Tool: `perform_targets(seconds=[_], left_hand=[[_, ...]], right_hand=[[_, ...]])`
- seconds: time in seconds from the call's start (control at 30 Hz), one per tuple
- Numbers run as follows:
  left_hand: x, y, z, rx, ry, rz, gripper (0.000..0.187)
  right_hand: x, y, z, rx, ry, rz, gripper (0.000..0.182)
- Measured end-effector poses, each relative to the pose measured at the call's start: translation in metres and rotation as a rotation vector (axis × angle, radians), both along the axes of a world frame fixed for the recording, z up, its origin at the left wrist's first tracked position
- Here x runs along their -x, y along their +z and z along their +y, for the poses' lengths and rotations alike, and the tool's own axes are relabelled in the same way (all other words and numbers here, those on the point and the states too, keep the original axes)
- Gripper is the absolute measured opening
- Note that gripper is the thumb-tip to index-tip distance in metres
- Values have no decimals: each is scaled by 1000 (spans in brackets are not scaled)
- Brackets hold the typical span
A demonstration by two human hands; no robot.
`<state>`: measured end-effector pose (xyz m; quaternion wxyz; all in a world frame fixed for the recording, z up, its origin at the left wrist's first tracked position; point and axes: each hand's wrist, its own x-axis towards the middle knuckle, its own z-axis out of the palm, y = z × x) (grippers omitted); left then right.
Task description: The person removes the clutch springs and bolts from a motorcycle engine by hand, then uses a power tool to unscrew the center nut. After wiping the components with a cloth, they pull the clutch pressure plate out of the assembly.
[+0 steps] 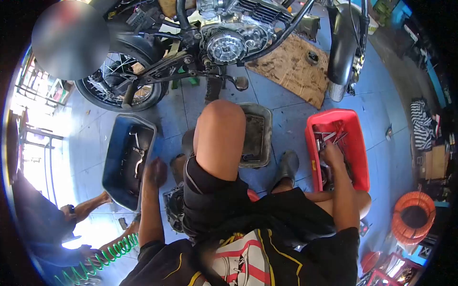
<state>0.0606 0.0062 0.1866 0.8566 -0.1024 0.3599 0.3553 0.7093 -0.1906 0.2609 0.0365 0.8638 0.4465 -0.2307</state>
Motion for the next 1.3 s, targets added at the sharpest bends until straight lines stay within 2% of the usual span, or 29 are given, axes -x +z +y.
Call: perform_targets(seconds=[0.03,0.07,0.1,0.13,0.17,0.23,0.27,0.3,0.33,0.37,0.43,0.47,0.53,0.63,0.67,0.7,0.73,0.77,0.8,0.83,0.9,0.93,0.97,1.1,1.13,1.17,1.2,1.27,1.3], left_hand=[[2,-10,-21,-47,-38,165,16],[4,-17,-42,-90,-77,332,16],[3,-21,-63,13,-62,434,15],[2,-24,-81,123,-47,537,15],[12,-35,-100,136,-38,529,15],[36,-62,-129,214,-332,683,6],[37,-62,-137,223,-323,676,6],[37,-58,-145,117,-521,878,8],[37,-58,-154,5,-717,1075,16],[37,-61,-160,15,-701,1066,16],[43,-70,-170,-586,-860,1461,29],[46,-77,-172,-561,-841,1468,29],[56,-104,-168,-327,-1397,1709,32],[97,-195,-188,-382,-1572,1674,44],[95,-185,-182,-434,-1676,1644,50],[94,-172,-181,-329,-1511,1597,51],[68,-118,-167,-245,-1518,1598,43],[85,-160,-178,-401,-1709,1643,36],[89,-173,-182,-394,-1743,1621,32],[125,-161,-183,-300,-1677,1690,32],[116,-152,-192,-114,-1487,1822,34],[106,-148,-189,-33,-1386,1877,35],[102,-143,-193,32,-1292,1924,36],[79,-136,-172,103,-1096,1973,41],[50,-144,-145,87,-1075,1975,42],[77,-130,-173,67,-1061,1977,44],[77,-128,-164,46,-1054,1980,45],[81,-127,-179,-4,-1065,1991,48],[82,-127,-185,-29,-1078,1996,49]], right_hand=[[16,10,16,-166,-19,-51,44],[25,14,31,-345,125,-82,41],[35,17,46,-528,272,-112,38],[54,33,68,-577,260,-37,34],[75,55,91,-624,248,40,31],[107,84,131,-745,295,23,28],[117,92,150,-810,341,13,27],[125,96,167,-872,388,4,25],[133,98,182,-865,404,7,25],[141,101,198,-882,402,32,24],[150,105,229,-904,431,69,24],[155,103,242,-903,408,81,24],[167,95,263,-898,406,115,24],[174,80,288,-953,341,146,27],[174,73,295,-965,347,154,27],[174,64,303,-1019,344,62,27],[176,54,313,-1077,340,-23,28],[177,44,322,-1128,353,-50,31],[189,56,319,-986,290,-78,32],[189,46,329,-876,286,-107,34],[201,45,326,-928,346,-72,36],[195,26,334,-896,398,-174,29],[189,10,340,-968,457,-130,26],[200,22,332,-877,359,-60,25],[199,24,329,-877,398,-55,27],[197,27,326,-872,430,-51,29],[194,32,324,-878,424,-55,29],[193,41,318,-728,399,157,34],[194,47,314,-718,409,178,36]])
